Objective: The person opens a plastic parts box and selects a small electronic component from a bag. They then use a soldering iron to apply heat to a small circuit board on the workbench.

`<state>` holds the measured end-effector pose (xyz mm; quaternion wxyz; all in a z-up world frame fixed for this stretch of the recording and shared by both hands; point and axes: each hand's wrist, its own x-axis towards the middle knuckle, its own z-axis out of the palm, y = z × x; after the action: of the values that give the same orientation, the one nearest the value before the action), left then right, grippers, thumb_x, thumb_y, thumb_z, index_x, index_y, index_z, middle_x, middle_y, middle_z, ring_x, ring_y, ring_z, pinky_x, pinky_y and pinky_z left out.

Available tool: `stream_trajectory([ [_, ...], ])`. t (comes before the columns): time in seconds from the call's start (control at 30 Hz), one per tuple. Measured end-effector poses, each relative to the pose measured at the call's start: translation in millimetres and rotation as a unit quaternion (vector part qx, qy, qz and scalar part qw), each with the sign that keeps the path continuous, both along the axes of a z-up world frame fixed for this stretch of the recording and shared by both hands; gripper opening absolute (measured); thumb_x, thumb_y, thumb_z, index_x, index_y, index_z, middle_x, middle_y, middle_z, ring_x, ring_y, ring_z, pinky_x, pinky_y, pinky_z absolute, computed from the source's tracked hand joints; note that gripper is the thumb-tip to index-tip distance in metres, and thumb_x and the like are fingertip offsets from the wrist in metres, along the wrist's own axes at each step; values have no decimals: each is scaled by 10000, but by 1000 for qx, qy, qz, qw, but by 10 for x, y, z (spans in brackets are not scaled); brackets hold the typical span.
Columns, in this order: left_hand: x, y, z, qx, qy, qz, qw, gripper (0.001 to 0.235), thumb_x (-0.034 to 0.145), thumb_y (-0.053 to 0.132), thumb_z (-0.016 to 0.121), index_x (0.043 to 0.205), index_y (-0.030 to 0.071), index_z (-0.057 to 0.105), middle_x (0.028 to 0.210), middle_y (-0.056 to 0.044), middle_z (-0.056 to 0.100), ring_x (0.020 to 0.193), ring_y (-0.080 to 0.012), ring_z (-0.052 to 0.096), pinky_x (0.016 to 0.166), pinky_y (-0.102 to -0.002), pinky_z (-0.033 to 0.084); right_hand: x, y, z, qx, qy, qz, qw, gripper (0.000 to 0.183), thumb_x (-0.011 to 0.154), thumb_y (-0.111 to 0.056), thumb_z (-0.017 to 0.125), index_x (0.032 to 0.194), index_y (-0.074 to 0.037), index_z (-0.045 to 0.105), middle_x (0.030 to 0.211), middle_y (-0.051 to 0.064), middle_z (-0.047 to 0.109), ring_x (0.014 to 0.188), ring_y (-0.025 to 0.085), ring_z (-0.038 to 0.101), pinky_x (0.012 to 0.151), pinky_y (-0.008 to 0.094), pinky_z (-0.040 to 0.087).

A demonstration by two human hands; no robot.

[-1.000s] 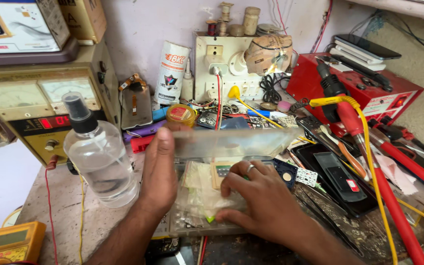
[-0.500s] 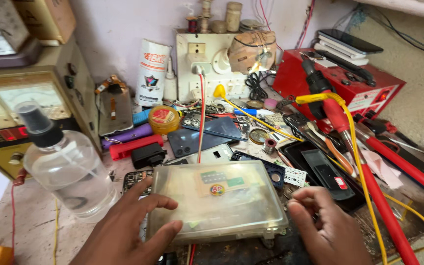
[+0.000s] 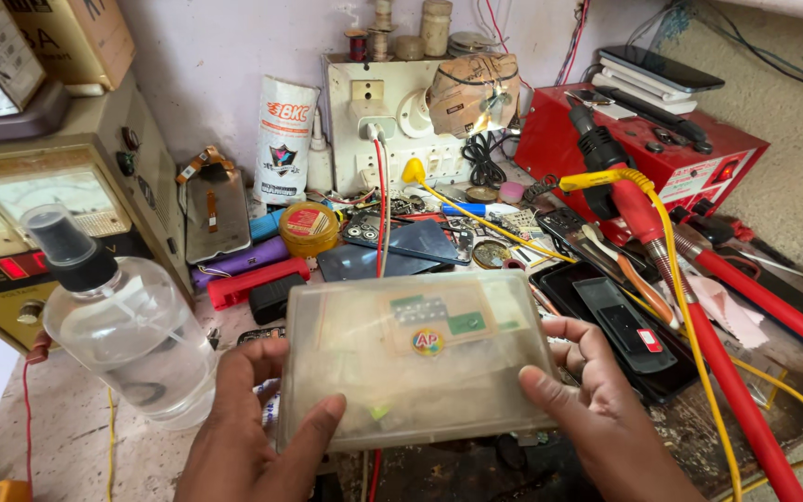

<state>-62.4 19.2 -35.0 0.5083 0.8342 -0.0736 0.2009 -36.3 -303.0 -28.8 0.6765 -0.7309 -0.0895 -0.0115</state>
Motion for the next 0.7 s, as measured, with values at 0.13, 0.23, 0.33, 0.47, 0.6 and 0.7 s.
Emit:
stream_trajectory([
  [0.13, 65, -112, -76, -265, 128, -10, 956, 897, 832, 79, 798, 1570, 142, 292, 1323, -212, 592, 1123, -319, 711, 912, -444, 636, 23, -45, -77, 121, -20, 5, 992, 701, 1024, -285, 636, 1625, -131, 310, 1380, 173, 610, 1102, 219, 668, 680, 430, 636],
  [0.23, 69, -177, -76, -362, 122, -85, 920, 985, 901, 45, 765, 1694, 213, 206, 1397, -271, 621, 1202, -364, 680, 1002, -463, 583, -45, -56, -29, 128, -42, 23, 991, 704, 1029, -286, 626, 1651, -187, 310, 1481, 115, 569, 1099, 230, 655, 681, 400, 621],
  [0.33, 47, -332, -49, -377, 51, -155, 912, 841, 954, 51, 703, 1672, 188, 287, 1440, -337, 603, 1356, -369, 629, 1078, -450, 475, -91, -79, 61, 138, 1, -6, 990, 479, 1062, -276, 575, 1434, 26, 572, 1557, 97, 538, 1176, 192, 599, 742, 390, 595],
  [0.47, -4, -475, 98, -172, -93, -79, 977, 482, 971, 71, 691, 1449, 42, 641, 1577, -311, 452, 1494, -364, 313, 1116, -458, 337, -174, -159, 160, 35, -27, -11, 999, 470, 988, -242, 563, 1416, -63, 640, 1523, 55, 506, 1202, 154, 607, 792, 343, 588],
  [0.6, -19, -470, 350, -40, -241, -71, 967, 305, 972, 113, 712, 1274, 73, 724, 1635, -312, 337, 1535, -354, 370, 1123, -430, 379, -224, -383, 168, 47, -103, 71, 991, 526, 1039, -206, 606, 1529, -26, 544, 1657, 59, 416, 1206, 198, 605, 801, 401, 625],
  [0.7, -21, -480, 483, -107, -217, -238, 941, 407, 899, 47, 767, 1297, 22, 687, 1692, -313, 212, 1527, -352, 312, 1054, -409, 486, -218, -598, 157, 136, -49, 19, 989, 509, 1063, -213, 601, 1515, 16, 552, 1539, 220, 514, 1102, 270, 624, 772, 449, 620],
])
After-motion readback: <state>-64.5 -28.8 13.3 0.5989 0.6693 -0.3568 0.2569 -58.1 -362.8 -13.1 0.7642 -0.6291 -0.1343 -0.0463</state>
